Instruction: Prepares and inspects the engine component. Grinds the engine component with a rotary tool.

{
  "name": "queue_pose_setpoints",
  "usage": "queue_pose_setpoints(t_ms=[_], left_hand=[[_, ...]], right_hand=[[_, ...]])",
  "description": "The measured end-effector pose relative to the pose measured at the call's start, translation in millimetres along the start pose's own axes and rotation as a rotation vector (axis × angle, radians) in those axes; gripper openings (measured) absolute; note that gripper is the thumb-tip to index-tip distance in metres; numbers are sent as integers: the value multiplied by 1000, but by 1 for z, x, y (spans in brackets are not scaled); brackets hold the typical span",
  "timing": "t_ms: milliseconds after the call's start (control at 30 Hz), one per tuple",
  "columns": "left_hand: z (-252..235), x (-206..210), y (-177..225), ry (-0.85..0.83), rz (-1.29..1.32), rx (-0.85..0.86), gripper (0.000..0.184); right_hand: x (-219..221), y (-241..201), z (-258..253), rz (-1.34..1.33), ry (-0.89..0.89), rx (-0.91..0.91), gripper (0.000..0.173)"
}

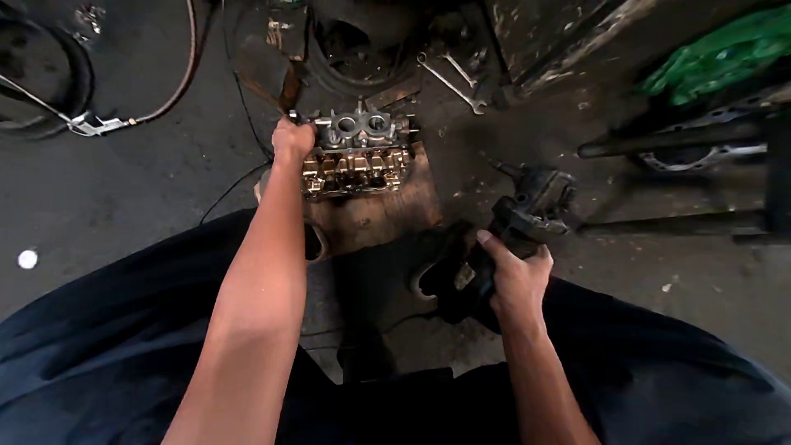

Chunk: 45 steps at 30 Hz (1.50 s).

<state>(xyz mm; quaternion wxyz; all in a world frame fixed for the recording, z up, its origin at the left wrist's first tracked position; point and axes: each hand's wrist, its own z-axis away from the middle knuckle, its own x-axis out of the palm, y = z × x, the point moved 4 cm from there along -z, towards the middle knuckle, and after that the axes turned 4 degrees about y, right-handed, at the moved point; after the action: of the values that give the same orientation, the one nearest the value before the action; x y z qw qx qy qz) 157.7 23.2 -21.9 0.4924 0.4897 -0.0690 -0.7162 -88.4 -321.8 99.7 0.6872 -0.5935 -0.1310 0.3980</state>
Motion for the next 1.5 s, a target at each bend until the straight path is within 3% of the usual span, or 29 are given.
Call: queue_pose_setpoints(t_ms=[167, 300, 400, 567, 900, 1200, 1500], left_hand=[[39, -1, -10, 37, -151, 30, 75], [89, 5, -17, 54, -278, 45, 81], [125, 16, -31, 75, -341, 61, 80], [141, 24, -52, 115, -334, 135, 77], [179, 43, -96, 343, -216, 206, 76], [213, 68, -154, 400, -192, 317, 73], [211, 69, -153, 377, -177, 282, 74]], right_hand=[[3, -3, 1, -25, 61, 15, 62], [7, 3, -5, 32, 88, 6, 81], [15, 23, -13, 309, 129, 52, 96], [28, 77, -18, 737, 156, 143, 93], [20, 195, -31, 886, 71, 189, 93], [20, 236, -23, 1044, -29, 250, 88], [17, 254, -18, 1082, -11, 319, 87]])
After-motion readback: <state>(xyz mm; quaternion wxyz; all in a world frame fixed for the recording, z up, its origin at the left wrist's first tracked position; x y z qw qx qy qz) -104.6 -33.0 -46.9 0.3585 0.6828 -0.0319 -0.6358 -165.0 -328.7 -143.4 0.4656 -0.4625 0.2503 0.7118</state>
